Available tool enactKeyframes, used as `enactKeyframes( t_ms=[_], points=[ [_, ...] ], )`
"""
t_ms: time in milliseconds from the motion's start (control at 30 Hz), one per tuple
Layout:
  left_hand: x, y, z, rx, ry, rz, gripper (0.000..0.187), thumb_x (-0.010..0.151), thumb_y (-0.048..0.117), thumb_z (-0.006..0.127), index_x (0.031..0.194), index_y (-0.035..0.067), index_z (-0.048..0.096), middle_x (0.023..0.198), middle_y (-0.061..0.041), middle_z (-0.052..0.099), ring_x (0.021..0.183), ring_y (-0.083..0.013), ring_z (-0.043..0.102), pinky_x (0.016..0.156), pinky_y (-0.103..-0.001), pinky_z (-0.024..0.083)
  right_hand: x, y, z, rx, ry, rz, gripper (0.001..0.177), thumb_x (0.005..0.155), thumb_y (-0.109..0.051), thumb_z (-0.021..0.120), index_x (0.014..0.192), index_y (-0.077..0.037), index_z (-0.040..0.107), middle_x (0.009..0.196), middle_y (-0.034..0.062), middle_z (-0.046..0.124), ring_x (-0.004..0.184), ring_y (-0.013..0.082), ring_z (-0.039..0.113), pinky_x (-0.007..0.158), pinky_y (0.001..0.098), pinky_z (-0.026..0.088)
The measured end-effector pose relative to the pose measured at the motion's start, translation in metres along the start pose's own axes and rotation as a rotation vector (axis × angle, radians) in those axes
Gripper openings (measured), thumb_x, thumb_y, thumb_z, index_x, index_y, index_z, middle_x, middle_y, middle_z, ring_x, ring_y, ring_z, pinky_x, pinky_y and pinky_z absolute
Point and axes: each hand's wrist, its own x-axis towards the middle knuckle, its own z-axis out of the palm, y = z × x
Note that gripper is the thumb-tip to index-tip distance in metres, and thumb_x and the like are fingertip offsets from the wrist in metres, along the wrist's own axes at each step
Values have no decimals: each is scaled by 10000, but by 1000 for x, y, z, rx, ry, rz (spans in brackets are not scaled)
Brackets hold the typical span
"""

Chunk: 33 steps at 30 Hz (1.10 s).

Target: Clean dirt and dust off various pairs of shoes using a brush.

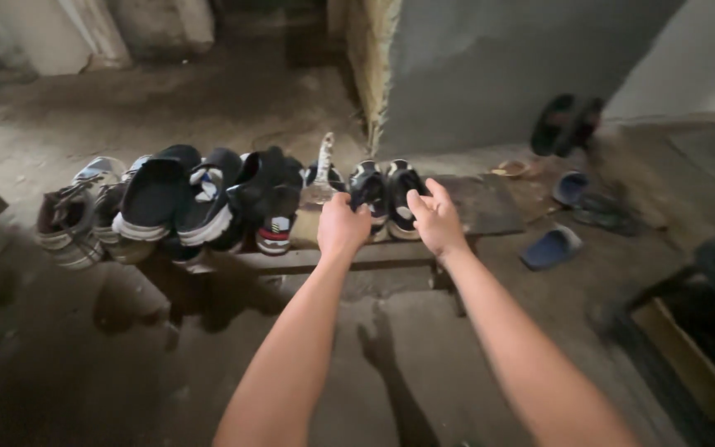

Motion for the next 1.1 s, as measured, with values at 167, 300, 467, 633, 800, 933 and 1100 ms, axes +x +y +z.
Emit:
enactKeyframes(
  t_ms=[167,300,467,633,800,933,1100],
  points=[
    [57,-24,-3,119,313,192,428,822,257,674,1199,56,652,1308,-202,589,1295,-412,514,1071,-475,433,76,62,73,24,-85,-33,782,940,-411,691,1515,34,402,1031,107,749,850,137,644,732,297,522],
    [113,-45,-30,351,653,401,483,756,241,696,1166,-9,646,1335,-245,575,1345,-449,449,1116,-502,386,92,37,130,-79,-140,-46,742,907,-357,717,1480,34,457,1023,126,757,890,140,679,786,290,547],
    [162,-76,-53,570,582,219,544,785,222,682,1237,-70,599,1283,-249,624,1234,-396,556,1035,-477,432,103,24,168,-552,-173,-19,649,749,-308,847,1234,56,615,1020,204,725,884,257,724,760,376,574],
    [186,-79,-63,563,330,39,354,890,205,662,1189,17,636,1206,-181,693,1144,-356,663,968,-456,498,96,10,189,-576,-188,99,458,707,-296,834,1009,29,718,876,159,775,733,242,774,661,374,608],
    [189,-76,-85,554,248,-48,257,899,209,676,1122,82,694,1195,-158,706,1109,-350,694,909,-451,550,107,29,198,-557,-115,141,416,711,-274,840,979,15,709,908,177,777,768,249,758,677,381,598],
    [143,-53,-116,437,203,-119,328,843,213,722,1130,57,685,1211,-180,688,1117,-372,681,909,-450,557,119,61,183,-469,-61,6,421,725,-257,853,1020,-5,690,945,166,748,818,239,715,728,374,574],
    [64,-24,-138,285,157,-125,342,855,213,711,1143,31,684,1167,-225,702,1110,-386,681,923,-459,549,68,4,122,-250,-79,-60,350,835,-264,803,1078,-29,713,924,102,737,810,224,667,706,345,525]
  ],
)
